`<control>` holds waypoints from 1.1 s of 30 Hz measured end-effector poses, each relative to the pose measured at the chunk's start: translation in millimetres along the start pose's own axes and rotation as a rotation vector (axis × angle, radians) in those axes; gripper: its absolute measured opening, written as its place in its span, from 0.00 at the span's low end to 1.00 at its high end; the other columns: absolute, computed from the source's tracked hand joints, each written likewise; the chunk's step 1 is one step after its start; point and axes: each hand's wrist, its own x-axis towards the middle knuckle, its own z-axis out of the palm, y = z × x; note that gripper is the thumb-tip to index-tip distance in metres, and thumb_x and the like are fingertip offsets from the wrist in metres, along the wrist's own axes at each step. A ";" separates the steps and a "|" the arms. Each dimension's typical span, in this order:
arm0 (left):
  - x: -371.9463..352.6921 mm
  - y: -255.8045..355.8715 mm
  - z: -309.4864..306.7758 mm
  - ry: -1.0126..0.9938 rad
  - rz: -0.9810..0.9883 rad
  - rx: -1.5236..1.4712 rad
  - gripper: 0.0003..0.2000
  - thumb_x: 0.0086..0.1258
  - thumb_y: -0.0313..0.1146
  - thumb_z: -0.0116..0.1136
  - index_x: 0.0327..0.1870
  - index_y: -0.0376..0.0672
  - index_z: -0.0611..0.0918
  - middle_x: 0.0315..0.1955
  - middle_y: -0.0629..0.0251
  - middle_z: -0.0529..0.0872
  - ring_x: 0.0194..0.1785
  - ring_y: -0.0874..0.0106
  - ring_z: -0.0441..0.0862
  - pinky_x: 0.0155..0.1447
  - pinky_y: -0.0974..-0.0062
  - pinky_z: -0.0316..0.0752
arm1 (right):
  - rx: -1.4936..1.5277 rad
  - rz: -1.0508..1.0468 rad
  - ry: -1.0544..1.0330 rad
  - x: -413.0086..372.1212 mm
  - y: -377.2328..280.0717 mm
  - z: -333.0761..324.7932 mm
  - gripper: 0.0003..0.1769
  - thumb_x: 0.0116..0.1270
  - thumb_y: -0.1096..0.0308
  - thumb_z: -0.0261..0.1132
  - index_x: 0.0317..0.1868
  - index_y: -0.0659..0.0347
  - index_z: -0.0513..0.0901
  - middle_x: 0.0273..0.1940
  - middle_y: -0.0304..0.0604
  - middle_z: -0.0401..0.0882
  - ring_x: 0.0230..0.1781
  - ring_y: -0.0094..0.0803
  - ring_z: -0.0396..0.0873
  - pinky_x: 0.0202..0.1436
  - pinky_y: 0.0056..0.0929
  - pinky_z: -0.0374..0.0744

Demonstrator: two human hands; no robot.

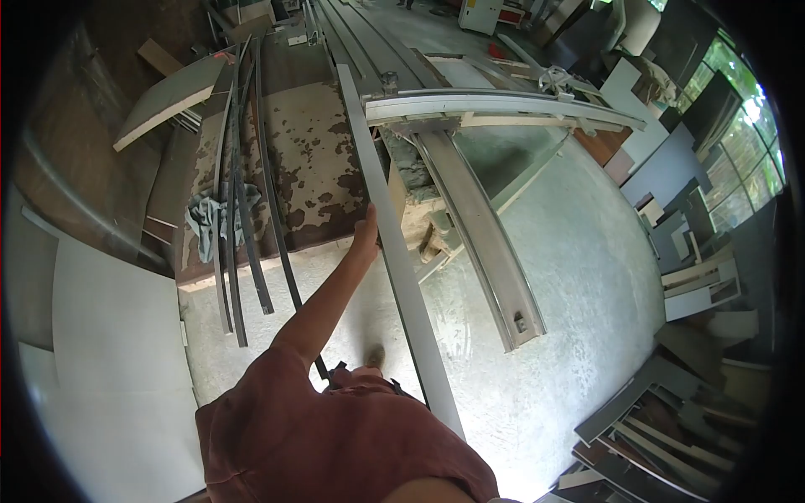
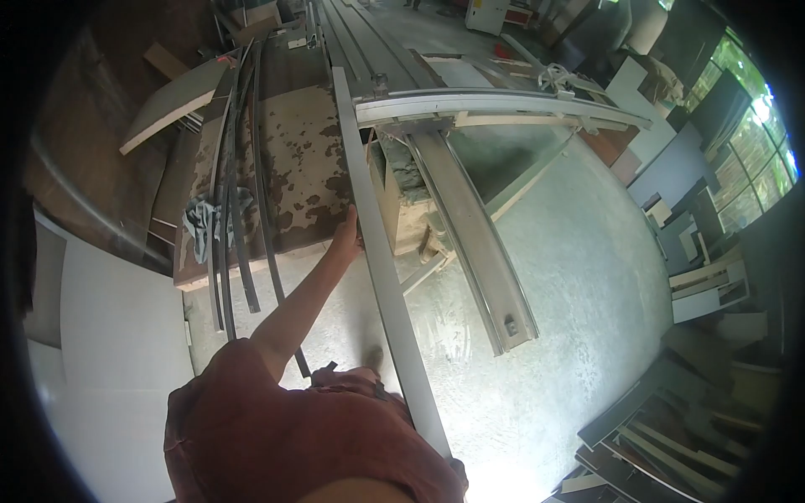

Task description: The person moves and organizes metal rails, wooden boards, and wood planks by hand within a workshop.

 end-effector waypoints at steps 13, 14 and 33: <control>-227.0 -74.4 30.9 0.076 0.006 0.520 0.50 0.56 0.61 0.52 0.64 0.26 0.45 0.57 0.40 0.62 0.61 0.58 0.63 0.56 0.68 0.66 | -0.079 -0.061 -0.036 -57.3 -50.8 -34.0 0.39 0.42 0.45 0.66 0.53 0.52 0.64 0.49 0.47 0.72 0.52 0.45 0.72 0.53 0.40 0.70; -233.0 -90.3 25.4 0.056 -0.072 0.498 0.49 0.56 0.62 0.52 0.64 0.28 0.46 0.55 0.41 0.64 0.57 0.59 0.66 0.54 0.66 0.68 | -0.101 -0.137 0.029 -53.3 -38.3 -22.4 0.37 0.42 0.47 0.67 0.51 0.51 0.64 0.45 0.46 0.75 0.46 0.44 0.76 0.46 0.39 0.73; -259.3 -91.0 48.3 -0.112 -0.131 0.183 0.44 0.53 0.64 0.54 0.57 0.31 0.59 0.46 0.53 0.69 0.47 0.63 0.71 0.44 0.62 0.72 | 0.062 -0.510 0.232 -102.9 -19.8 -51.0 0.38 0.45 0.42 0.67 0.46 0.61 0.64 0.39 0.54 0.74 0.38 0.51 0.77 0.38 0.45 0.74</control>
